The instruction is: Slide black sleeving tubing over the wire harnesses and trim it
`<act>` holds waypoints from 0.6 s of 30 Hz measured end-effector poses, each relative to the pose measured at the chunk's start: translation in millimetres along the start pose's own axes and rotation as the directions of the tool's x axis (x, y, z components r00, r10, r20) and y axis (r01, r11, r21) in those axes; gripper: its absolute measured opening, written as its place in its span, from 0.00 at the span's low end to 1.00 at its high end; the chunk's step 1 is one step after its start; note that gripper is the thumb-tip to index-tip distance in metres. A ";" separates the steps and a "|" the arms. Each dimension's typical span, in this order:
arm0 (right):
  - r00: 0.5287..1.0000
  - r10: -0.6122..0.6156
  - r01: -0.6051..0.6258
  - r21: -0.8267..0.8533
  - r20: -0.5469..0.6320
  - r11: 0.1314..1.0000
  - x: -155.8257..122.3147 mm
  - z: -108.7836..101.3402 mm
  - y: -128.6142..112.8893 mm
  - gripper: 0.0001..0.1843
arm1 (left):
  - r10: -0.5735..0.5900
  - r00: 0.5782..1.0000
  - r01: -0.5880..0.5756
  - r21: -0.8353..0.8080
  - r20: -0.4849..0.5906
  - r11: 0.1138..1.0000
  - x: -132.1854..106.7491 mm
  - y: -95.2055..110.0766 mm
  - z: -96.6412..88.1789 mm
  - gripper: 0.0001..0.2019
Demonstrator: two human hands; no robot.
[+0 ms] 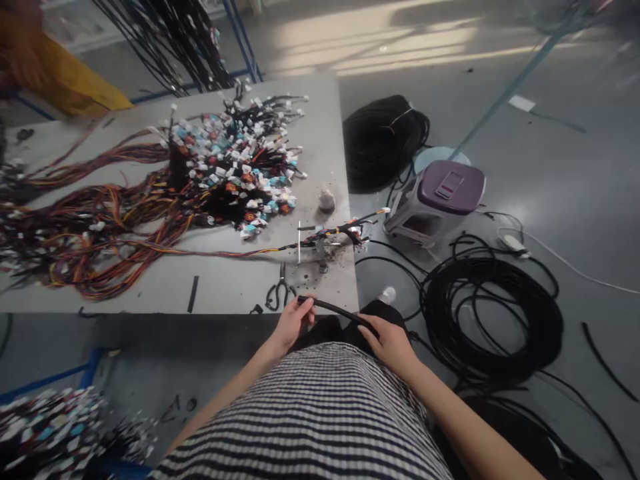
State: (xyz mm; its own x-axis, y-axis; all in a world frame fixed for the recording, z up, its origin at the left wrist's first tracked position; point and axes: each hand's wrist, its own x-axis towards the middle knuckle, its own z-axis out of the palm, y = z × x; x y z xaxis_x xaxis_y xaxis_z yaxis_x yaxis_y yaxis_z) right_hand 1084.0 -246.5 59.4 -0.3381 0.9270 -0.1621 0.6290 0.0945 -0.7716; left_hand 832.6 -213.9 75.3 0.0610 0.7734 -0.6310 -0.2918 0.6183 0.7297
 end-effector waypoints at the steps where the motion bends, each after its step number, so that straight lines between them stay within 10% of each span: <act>1: 1.000 -0.010 0.010 -0.001 -0.005 1.000 3.2 7.8 -10.9 0.22 | -0.007 0.999 0.006 0.038 0.045 0.999 -5.3 0.1 -7.0 0.28; 8: 0.999 -0.054 0.054 0.100 0.001 0.994 30.5 38.0 -50.2 0.19 | -0.021 0.939 -0.100 0.330 0.344 0.938 -1.6 -1.9 -22.0 0.24; 12: 0.991 0.050 -0.055 -0.032 -0.128 0.998 73.5 1.2 -4.3 0.19 | 0.246 0.954 -0.299 0.613 0.171 0.732 37.8 24.6 -49.4 0.17; 15: 0.970 0.120 -0.161 -0.193 -0.210 0.968 120.9 -34.3 44.3 0.19 | 0.526 0.850 -0.332 0.804 0.028 0.493 79.4 56.3 -78.2 0.18; 18: 0.989 0.074 -0.100 -0.206 -0.130 0.973 161.2 -48.0 70.9 0.19 | 0.556 0.827 -0.285 0.913 0.080 0.292 118.4 82.5 -97.1 0.19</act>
State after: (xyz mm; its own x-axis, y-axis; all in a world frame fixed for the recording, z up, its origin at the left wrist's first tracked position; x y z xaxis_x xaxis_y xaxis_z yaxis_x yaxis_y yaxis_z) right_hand 1107.7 -72.9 8.1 -0.1969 0.9708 -0.1371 0.7904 0.0744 -0.6081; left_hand 723.1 -84.9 35.2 -0.0351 0.9948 -0.0952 0.7689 0.0877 0.6334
